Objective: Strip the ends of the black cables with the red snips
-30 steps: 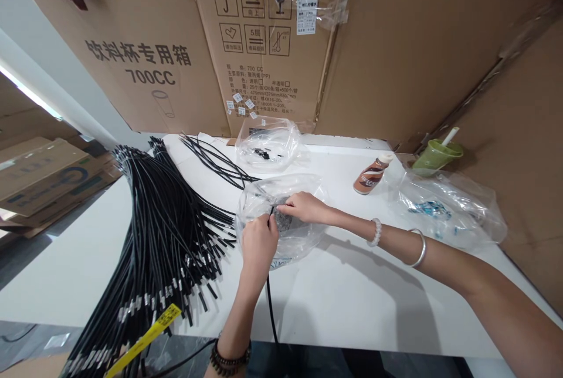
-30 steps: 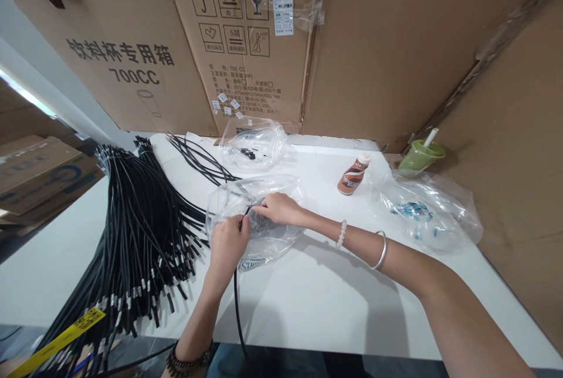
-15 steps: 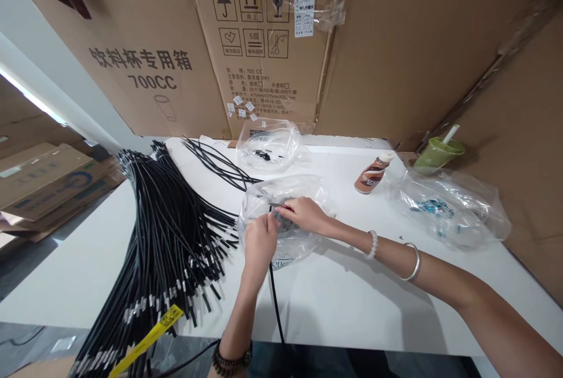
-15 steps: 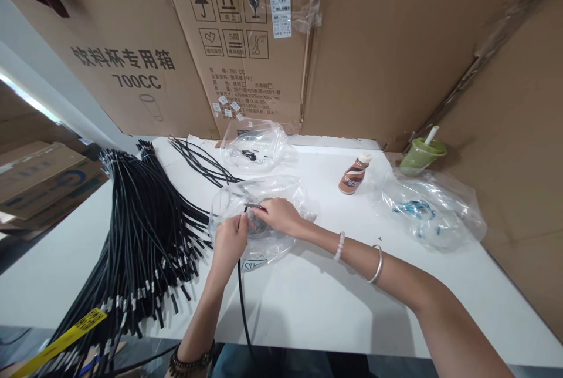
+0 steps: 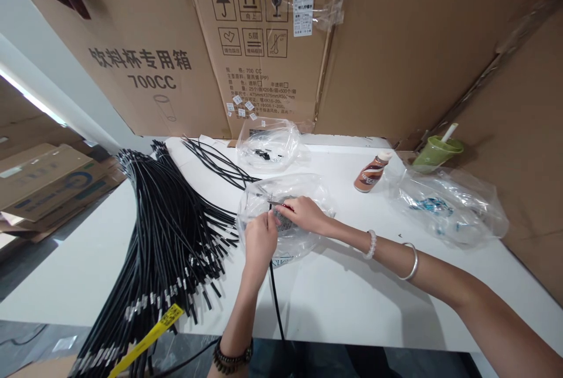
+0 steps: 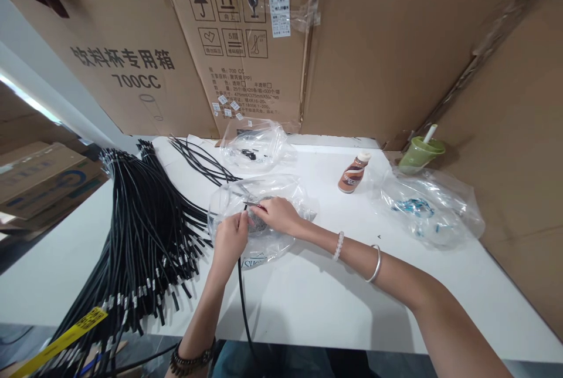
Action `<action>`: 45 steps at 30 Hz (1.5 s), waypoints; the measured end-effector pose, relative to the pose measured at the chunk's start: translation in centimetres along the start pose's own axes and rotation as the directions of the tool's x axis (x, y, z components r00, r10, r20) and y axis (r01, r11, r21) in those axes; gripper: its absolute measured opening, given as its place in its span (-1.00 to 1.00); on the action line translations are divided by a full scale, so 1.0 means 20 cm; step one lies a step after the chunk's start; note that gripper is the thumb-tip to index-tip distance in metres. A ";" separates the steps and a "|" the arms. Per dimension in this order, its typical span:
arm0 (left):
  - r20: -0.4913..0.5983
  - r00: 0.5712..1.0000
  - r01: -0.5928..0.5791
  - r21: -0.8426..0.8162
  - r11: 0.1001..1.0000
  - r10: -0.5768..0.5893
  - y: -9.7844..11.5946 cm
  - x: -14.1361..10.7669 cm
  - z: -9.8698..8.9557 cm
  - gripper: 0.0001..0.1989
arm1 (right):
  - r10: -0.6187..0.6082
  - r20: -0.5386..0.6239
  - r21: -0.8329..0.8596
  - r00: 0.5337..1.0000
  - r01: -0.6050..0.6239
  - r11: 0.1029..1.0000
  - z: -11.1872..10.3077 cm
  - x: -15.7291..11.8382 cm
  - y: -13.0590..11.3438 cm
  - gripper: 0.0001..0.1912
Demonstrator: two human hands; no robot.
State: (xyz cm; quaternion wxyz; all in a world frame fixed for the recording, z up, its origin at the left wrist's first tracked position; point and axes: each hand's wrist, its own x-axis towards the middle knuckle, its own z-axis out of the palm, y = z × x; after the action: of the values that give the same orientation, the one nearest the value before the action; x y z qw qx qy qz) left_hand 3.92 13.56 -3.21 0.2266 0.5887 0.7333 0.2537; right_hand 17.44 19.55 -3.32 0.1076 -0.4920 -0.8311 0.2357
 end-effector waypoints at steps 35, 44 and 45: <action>0.108 0.992 -0.118 0.518 0.847 0.072 0.06 -0.02 -0.01 -0.63 | 0.040 0.293 -0.473 0.955 0.108 0.874 -0.28 0.06 -0.12 -0.57; 0.102 0.993 -0.101 0.496 0.862 0.058 0.05 0.00 -0.04 -0.66 | 0.029 0.254 -0.421 0.967 0.084 0.903 -0.19 0.04 -0.08 -0.50; 0.094 0.994 -0.094 0.491 0.866 0.055 0.05 0.00 -0.04 -0.66 | 0.027 0.243 -0.413 0.970 0.078 0.907 -0.18 0.04 -0.07 -0.49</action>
State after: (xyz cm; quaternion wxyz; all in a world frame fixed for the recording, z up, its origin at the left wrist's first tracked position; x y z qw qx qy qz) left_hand 4.07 13.70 -1.91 0.0866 0.6643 0.7412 0.0432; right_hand 17.50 20.63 0.52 -0.1003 -0.4600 -0.8755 0.1088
